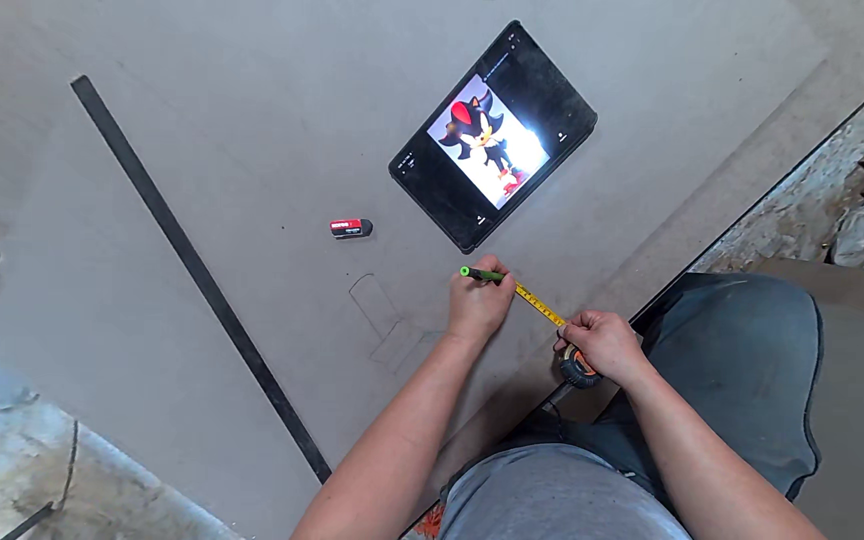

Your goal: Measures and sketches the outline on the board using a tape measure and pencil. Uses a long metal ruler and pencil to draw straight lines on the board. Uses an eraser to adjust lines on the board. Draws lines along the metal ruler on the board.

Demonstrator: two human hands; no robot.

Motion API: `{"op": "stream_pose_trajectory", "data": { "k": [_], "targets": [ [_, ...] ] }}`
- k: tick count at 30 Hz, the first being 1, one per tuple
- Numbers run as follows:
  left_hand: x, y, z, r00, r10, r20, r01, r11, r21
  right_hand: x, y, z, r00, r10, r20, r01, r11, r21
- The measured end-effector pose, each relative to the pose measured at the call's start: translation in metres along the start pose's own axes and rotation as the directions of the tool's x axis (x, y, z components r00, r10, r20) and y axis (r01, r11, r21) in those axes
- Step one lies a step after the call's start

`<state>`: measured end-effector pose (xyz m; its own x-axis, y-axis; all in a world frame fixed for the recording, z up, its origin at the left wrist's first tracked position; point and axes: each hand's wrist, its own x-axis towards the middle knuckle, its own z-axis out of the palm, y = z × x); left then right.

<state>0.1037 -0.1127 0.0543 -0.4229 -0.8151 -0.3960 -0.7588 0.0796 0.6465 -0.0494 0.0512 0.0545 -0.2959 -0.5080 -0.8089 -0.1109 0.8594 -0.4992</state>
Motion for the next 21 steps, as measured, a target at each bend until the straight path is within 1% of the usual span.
{"op": "stream_pose_trajectory", "data": {
  "k": [7, 12, 21],
  "targets": [
    [-0.004, -0.008, -0.001, 1.0, 0.026, 0.003, -0.026, 0.999, -0.034, -0.003, 0.002, 0.006, 1.0, -0.022, -0.016, 0.022, 1.0, -0.009],
    [-0.017, -0.019, -0.008, 1.0, -0.003, 0.004, 0.004, 0.999, -0.054, -0.007, 0.004, 0.017, 1.0, -0.031, 0.006, 0.031, 0.998, -0.054],
    [-0.037, -0.039, -0.019, 0.999, -0.043, 0.003, 0.043, 0.998, -0.049, -0.016, 0.008, 0.041, 0.999, -0.023, 0.048, 0.026, 0.997, -0.073]
  ]
}}
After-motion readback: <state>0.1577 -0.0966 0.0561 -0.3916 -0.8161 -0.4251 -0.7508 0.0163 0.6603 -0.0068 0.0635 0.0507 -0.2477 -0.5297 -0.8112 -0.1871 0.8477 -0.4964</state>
